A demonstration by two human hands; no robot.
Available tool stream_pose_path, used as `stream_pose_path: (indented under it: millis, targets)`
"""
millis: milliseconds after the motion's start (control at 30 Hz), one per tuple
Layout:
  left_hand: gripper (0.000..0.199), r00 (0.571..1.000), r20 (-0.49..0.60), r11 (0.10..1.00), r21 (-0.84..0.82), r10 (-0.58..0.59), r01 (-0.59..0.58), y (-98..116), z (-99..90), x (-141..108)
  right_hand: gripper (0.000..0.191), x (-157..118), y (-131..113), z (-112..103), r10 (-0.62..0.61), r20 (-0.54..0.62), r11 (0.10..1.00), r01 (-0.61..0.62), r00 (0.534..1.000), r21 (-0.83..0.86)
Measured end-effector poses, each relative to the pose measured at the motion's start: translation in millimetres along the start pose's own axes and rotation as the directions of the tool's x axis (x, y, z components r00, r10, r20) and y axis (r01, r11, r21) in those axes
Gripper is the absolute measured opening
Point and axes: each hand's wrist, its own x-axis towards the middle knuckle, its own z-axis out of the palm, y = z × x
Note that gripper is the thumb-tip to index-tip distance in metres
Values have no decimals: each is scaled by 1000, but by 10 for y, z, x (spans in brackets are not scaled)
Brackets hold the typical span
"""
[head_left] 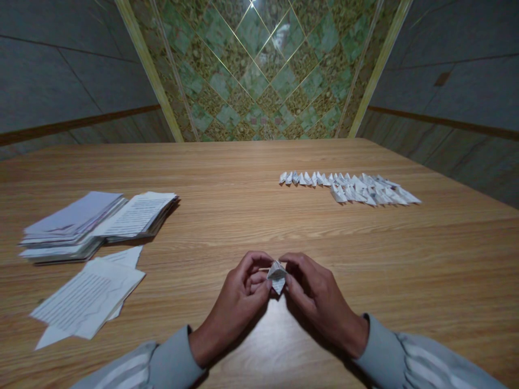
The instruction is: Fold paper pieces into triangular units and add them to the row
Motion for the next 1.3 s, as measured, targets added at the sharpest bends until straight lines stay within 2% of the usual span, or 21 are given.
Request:
stream_pose_path:
  millis: [67,167,333,467,533,633,700,800,933,1133,1300]
  targets:
    - [16,1000,0,1000,11,14,-14,15,4,1,22,-7,15,-2,-50,26,998,51,998,-34]
    - [10,999,-21,999,36,27,-26,41,2,7,25,-12,32,-3,-43,58,999,44,997,-22]
    - [8,998,-22,993,99,63,-61,90,-9,3,19,15,-16,-17,65,71,993,-71,995,90]
    - [11,995,9,981,166,96,-97,127,-5,-10,11,34,-48,-16,209,64,970,-215,976,116]
    - [12,997,19,986,145,80,-82,122,-4,-13,8,34,-43,-4,264,53,954,-268,963,135]
    - [12,1000,-2,1000,24,14,-13,82,-10,-5,5,27,-26,18,308,36,933,-309,951,184]
    - [23,999,-25,999,-35,-29,28,48,-14,5,6,20,-18,32,319,18,927,-316,948,203]
    - [32,997,-32,997,-19,-73,73,8,-15,21,7,11,-13,47,312,-8,927,-303,950,219]
    - [24,995,-11,995,7,-104,104,-17,-15,30,7,13,-35,45,316,-2,921,-306,949,240]
    - [19,998,-2,997,60,-58,58,-21,-33,16,11,49,-94,6,338,81,905,-348,937,244]
    - [18,999,16,990,137,-28,26,-7,-26,2,19,35,-64,21,332,74,910,-340,940,237]
